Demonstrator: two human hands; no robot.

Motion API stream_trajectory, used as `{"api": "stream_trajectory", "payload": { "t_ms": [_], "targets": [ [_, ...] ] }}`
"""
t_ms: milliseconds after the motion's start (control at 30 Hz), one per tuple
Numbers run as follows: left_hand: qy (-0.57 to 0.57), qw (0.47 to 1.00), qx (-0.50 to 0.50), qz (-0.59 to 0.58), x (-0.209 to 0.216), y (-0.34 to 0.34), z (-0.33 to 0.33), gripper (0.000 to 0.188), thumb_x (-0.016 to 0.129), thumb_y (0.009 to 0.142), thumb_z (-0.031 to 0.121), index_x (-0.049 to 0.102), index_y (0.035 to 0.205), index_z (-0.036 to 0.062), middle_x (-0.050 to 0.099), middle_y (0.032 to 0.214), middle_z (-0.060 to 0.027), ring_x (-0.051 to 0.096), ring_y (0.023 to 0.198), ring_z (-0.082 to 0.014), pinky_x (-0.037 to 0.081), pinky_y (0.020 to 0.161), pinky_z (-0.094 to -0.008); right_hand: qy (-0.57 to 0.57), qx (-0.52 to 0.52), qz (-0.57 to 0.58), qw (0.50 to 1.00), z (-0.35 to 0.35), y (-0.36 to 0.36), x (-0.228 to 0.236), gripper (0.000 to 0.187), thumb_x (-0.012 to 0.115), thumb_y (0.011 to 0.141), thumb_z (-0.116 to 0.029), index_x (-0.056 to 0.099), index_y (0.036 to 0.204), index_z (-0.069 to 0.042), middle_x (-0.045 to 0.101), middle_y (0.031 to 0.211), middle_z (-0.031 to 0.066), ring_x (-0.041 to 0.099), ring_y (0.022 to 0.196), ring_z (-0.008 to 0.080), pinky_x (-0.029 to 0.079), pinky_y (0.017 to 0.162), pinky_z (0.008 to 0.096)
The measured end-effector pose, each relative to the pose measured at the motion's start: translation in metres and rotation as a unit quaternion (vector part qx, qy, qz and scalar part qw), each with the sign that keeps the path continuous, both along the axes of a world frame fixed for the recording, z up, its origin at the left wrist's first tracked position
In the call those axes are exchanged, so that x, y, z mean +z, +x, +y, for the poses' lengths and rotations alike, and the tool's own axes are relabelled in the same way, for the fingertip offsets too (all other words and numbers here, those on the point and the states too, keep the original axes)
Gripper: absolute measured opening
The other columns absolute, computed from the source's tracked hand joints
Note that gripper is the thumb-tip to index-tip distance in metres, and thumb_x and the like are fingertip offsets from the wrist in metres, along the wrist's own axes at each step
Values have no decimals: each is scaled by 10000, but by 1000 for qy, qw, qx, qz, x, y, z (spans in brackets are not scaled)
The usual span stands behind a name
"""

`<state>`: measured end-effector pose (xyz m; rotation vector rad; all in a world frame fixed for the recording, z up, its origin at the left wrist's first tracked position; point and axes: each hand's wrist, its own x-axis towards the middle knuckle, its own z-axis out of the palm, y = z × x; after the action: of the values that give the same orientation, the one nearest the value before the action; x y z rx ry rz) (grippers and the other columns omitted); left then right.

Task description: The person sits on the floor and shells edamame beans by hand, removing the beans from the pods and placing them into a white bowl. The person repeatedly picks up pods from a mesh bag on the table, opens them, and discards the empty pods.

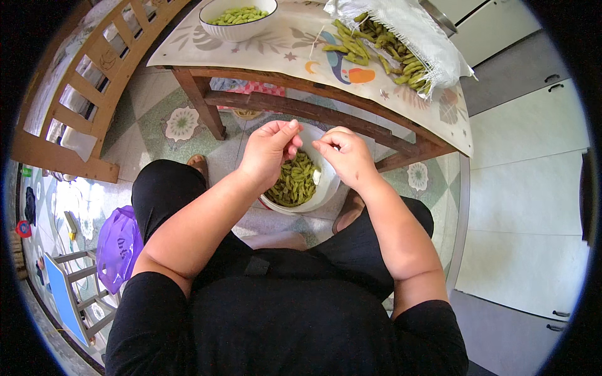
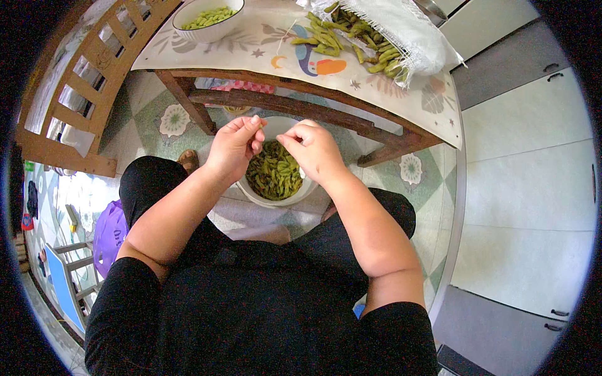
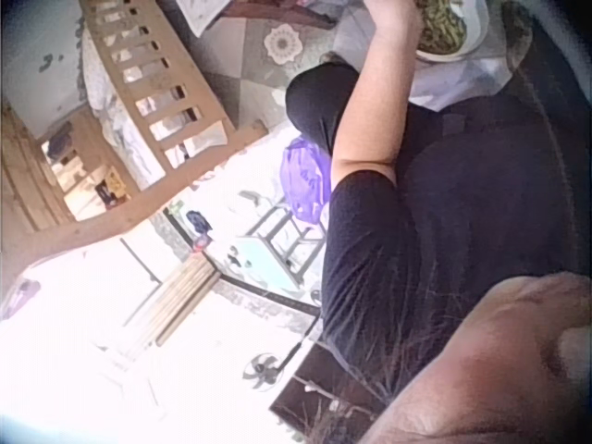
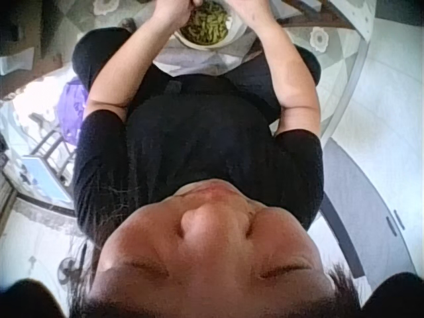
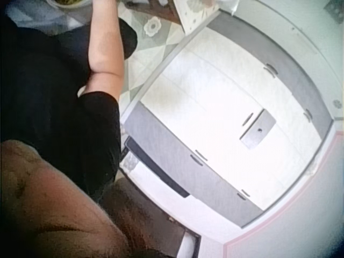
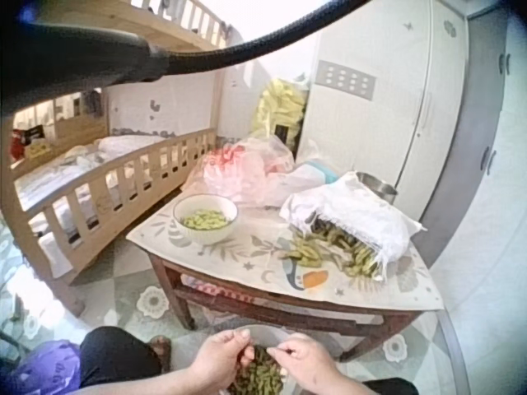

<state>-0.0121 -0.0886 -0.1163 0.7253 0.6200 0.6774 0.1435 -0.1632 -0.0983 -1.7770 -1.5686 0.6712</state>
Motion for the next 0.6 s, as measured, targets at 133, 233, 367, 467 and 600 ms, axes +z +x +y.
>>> {"api": "stream_trajectory", "payload": {
  "t_ms": [133, 233, 367, 467, 600],
  "targets": [
    [-27, 999, -20, 5, -2, 4, -8, 237, 526, 843, 272, 523, 749, 54, 502, 590, 10, 423, 496, -74, 339, 475, -184, 17, -28, 307, 951, -4, -12, 5, 99, 603, 767, -42, 567, 845, 6, 549, 799, 11, 524, 755, 79, 430, 683, 209],
    [21, 1000, -19, 13, 0, 8, -18, 239, 521, 848, 260, 534, 745, 45, 511, 584, 5, 418, 489, -66, 347, 481, -184, 44, -4, 295, 954, -6, -15, 1, 135, 619, 744, -9, 561, 864, 12, 543, 803, 8, 526, 752, 86, 436, 676, 203],
    [116, 990, -28, 71, 0, 7, -22, 250, 513, 849, 301, 524, 739, 76, 513, 588, 8, 427, 496, -67, 340, 473, -178, 98, 13, 170, 981, -7, -16, 6, 124, 629, 722, 0, 605, 843, 10, 537, 818, 41, 532, 741, 103, 436, 668, 219],
    [118, 991, -21, 51, 2, 7, -23, 253, 487, 866, 278, 529, 729, 69, 516, 587, -2, 429, 503, -69, 355, 493, -187, 118, 8, 120, 986, -9, -17, 10, 116, 629, 713, 3, 628, 829, 2, 534, 812, 50, 531, 740, 114, 432, 663, 221],
    [-8, 1000, -10, -4, -4, 10, -21, 256, 467, 874, 286, 530, 746, 74, 523, 622, 0, 435, 529, -70, 367, 509, -187, 174, 9, 134, 976, -5, -18, 3, 123, 628, 711, -8, 632, 834, -8, 536, 787, 52, 533, 715, 127, 432, 642, 225]
  ]
}}
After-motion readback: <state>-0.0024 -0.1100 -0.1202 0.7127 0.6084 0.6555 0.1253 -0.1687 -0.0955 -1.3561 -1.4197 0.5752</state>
